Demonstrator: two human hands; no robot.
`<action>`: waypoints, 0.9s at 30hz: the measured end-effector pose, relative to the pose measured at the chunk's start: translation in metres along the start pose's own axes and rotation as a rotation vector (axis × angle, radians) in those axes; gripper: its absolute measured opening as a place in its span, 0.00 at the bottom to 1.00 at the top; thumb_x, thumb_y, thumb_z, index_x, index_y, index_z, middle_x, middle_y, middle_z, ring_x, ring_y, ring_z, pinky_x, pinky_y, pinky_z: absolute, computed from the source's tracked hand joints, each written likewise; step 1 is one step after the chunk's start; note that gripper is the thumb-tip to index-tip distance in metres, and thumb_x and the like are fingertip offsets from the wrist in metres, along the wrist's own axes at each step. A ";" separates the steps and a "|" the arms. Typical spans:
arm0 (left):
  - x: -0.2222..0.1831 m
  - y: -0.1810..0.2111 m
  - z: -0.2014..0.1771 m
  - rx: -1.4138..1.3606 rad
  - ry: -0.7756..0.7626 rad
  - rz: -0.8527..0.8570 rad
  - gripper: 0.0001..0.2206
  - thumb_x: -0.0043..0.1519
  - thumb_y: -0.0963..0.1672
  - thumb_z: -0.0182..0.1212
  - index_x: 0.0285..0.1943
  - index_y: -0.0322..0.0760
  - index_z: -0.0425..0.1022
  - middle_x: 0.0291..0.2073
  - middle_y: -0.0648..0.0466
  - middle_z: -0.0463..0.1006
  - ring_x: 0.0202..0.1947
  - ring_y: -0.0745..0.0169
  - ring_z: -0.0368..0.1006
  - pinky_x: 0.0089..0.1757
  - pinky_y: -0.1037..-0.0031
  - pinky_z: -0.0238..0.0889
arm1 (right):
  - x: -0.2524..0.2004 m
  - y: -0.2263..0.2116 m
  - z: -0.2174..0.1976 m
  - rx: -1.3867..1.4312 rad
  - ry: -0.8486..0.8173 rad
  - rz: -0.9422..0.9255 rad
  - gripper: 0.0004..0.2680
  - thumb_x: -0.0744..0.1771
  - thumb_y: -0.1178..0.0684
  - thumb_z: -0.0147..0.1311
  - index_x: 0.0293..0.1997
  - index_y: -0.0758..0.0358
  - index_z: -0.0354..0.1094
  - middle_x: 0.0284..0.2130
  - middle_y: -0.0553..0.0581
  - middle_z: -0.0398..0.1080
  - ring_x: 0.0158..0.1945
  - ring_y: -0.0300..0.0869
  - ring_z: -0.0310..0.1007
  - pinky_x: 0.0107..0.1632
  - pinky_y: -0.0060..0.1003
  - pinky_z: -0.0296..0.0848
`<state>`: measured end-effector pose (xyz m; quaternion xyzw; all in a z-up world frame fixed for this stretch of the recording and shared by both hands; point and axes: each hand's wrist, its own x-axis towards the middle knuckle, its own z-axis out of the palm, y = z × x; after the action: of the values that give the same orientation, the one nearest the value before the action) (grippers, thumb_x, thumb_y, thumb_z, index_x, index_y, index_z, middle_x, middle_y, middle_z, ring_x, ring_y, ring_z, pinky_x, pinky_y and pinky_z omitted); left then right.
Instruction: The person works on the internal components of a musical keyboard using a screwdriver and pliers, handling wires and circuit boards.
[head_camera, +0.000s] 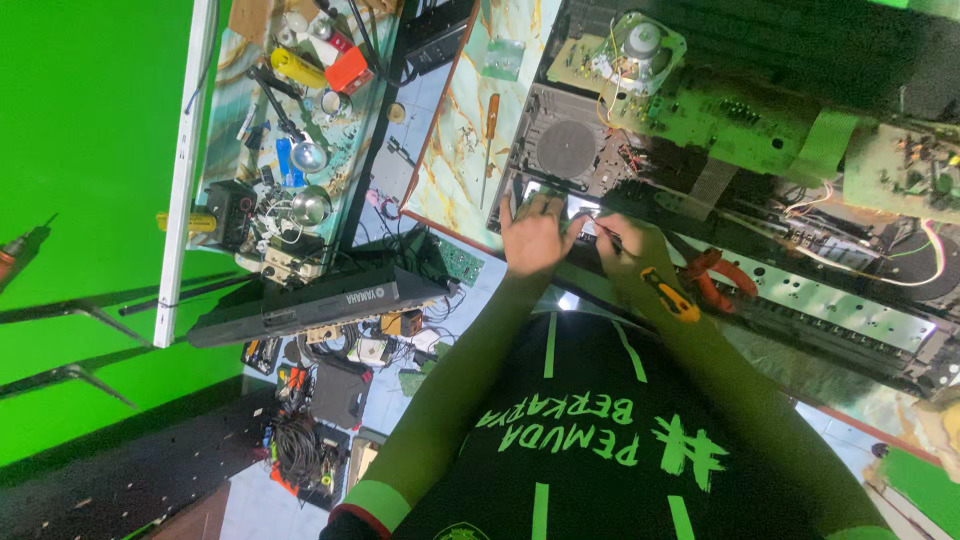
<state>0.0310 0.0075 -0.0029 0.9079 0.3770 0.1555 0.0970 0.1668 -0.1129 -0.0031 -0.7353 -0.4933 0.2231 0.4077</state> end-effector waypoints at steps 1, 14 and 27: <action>0.002 0.001 -0.002 -0.006 -0.012 -0.010 0.21 0.61 0.56 0.63 0.49 0.39 0.82 0.42 0.49 0.82 0.43 0.51 0.80 0.65 0.49 0.50 | 0.004 0.005 0.003 0.008 0.048 -0.087 0.05 0.68 0.57 0.56 0.47 0.63 0.72 0.28 0.61 0.74 0.28 0.45 0.76 0.33 0.38 0.72; -0.006 -0.005 -0.055 -0.690 -0.154 0.376 0.30 0.57 0.44 0.66 0.68 0.23 0.63 0.62 0.28 0.67 0.63 0.26 0.63 0.60 0.52 0.58 | 0.002 0.052 0.022 0.169 -0.035 0.133 0.10 0.64 0.57 0.60 0.49 0.59 0.72 0.32 0.57 0.77 0.32 0.43 0.77 0.37 0.36 0.74; 0.054 -0.012 -0.092 -0.980 -0.202 0.393 0.10 0.67 0.43 0.60 0.53 0.33 0.77 0.42 0.41 0.82 0.44 0.40 0.79 0.44 0.61 0.71 | 0.008 -0.124 -0.026 -0.020 0.502 -0.010 0.13 0.67 0.58 0.51 0.58 0.61 0.69 0.44 0.58 0.78 0.43 0.45 0.81 0.45 0.36 0.78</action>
<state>0.0260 0.0600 0.0910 0.8202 0.0723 0.2403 0.5141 0.1219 -0.0929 0.1140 -0.7691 -0.3826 0.0268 0.5112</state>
